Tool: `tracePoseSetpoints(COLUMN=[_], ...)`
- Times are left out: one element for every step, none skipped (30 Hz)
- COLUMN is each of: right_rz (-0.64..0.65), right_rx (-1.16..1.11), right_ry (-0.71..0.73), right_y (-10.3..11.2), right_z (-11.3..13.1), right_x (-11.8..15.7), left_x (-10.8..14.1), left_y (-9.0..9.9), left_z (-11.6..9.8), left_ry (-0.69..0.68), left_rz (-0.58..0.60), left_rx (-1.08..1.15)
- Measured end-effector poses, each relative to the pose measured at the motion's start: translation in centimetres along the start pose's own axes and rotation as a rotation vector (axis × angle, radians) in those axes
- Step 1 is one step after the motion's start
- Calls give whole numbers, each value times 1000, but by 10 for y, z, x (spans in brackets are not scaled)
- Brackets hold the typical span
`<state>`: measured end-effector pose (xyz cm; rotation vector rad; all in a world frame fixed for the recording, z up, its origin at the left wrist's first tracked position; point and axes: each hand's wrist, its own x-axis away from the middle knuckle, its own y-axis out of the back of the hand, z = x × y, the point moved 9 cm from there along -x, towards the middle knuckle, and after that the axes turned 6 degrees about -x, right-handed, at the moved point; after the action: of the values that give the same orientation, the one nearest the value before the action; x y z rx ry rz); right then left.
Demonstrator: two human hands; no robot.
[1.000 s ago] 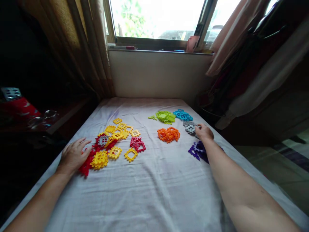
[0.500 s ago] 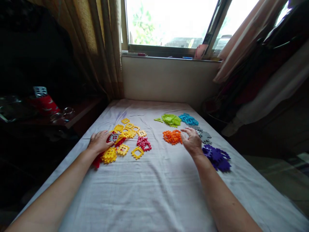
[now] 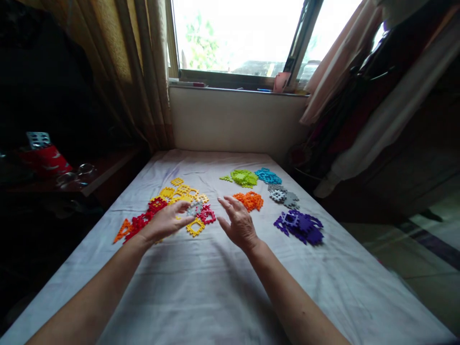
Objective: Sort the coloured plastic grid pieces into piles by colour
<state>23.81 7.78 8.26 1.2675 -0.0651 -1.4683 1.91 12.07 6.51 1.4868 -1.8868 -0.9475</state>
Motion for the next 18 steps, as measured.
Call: tracePoseSetpoints(right_rz=[32, 66, 101, 135, 164, 183, 186, 169, 139, 87, 42, 13, -27, -52, -56, -43, -25, -5], right_rx=[-3, -10, -20, -30, -33, -28, -12, 14, 51, 92, 141, 195, 253, 300, 331, 346, 354, 355], right_ry=[30, 58, 83, 100, 104, 88, 48, -24, -118, -245, -400, -545, -664, -759, -840, -905, -956, -995], right_y=[0, -1, -1, -1, -1, 1, 7, 15, 27, 44, 62, 80, 99, 116, 130, 139, 146, 149], right_z=[8, 14, 19, 20, 18, 10, -2, -21, -45, -74, -107, -138, -166, -191, -212, -231, -247, -259], right_x=[-2, -3, -3, -3, -2, -2, -4, -6, -9, -12, -12, -10, -8, -5, -1, 2, 6, 10], left_x=[0, 0, -1, -1, -3, -6, -9, -13, -15, -16, -15, -12, -6, -1, 4, 8, 12, 14], left_y=[-17, -31, -43, -51, -55, -55, -52, -46, -36, -24, -10, 7, 23, 34, 42, 49, 53, 56], left_z=[-15, -28, -40, -49, -54, -55, -51, -45, -35, -23, -11, 1, 12, 22, 32, 43, 53, 63], left_ry=[-48, -90, -123, -145, -153, -145, -126, -102, -75, -46, -23, -2, 16, 23, 34, 52, 67, 84], left_rz=[90, 175, 247, 301, 328, 324, 291, 231, 146, 37, -84, -218, -349, -423, -480, -518, -536, -538], left_rx=[90, 169, 237, 293, 338, 369, 384, 379, 346, 282, 191, 77, -43, -148, -230, -294, -340, -377])
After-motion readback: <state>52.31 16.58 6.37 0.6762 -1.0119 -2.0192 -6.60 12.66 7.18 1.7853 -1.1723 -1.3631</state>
